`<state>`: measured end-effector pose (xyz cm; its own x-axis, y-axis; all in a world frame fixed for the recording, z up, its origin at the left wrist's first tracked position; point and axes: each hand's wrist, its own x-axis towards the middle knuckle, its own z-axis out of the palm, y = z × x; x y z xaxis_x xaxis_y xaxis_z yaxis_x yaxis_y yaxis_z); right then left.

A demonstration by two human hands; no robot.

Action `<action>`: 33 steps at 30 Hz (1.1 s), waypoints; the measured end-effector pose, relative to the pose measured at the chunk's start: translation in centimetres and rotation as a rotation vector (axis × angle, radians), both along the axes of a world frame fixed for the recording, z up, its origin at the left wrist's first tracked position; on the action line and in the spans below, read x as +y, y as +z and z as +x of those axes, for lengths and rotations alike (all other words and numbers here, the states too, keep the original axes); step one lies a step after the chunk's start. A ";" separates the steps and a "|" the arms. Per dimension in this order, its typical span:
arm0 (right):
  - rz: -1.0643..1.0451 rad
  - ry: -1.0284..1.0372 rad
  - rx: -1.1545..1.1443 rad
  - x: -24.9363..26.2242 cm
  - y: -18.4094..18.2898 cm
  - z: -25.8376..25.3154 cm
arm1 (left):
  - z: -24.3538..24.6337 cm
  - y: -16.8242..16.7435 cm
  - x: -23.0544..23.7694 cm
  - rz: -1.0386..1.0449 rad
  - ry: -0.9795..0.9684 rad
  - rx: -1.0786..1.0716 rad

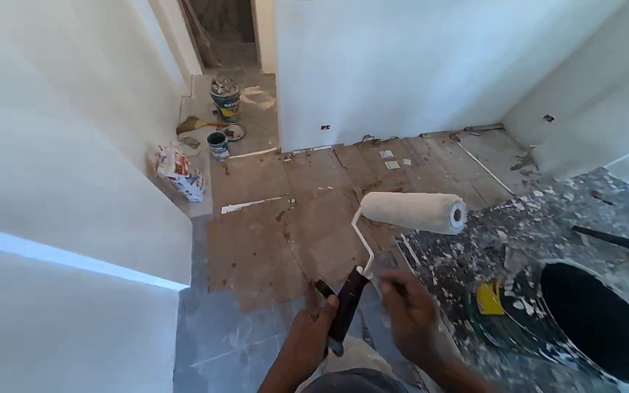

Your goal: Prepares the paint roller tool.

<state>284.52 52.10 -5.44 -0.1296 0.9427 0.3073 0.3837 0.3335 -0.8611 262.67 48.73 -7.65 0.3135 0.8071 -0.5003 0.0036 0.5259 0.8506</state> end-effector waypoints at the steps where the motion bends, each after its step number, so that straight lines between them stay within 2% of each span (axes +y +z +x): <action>1: -0.065 0.058 0.112 1.1 -1.6 0.8 | -0.5 1.0 1.6 -0.047 -0.023 -0.086; 4: -0.274 0.436 0.372 6.1 -3.7 1.3 | -0.7 3.3 6.6 -0.141 -0.109 -0.272; 6: -0.227 0.619 0.360 10.8 -3.1 1.1 | -0.3 4.2 10.2 -0.169 -0.119 -0.307; 10: -0.147 0.708 0.207 19.4 -1.3 1.9 | 1.3 5.0 16.6 -0.135 -0.132 -0.325; 14: -0.093 0.712 0.107 26.7 -0.5 4.0 | 2.5 5.2 22.3 0.022 -0.110 -0.336; 17: -0.093 0.680 0.071 30.1 0.2 5.1 | 2.7 6.0 26.1 0.064 -0.038 -0.321; 23: -0.248 0.547 0.144 34.6 1.8 5.5 | 2.7 7.0 32.8 0.186 0.134 0.000; 26: -0.165 0.519 0.100 37.1 2.2 4.9 | 2.5 7.3 36.6 0.209 0.180 0.107; 33: 0.078 0.347 -0.128 45.7 4.2 0.5 | -1.0 6.3 48.6 0.239 0.168 0.115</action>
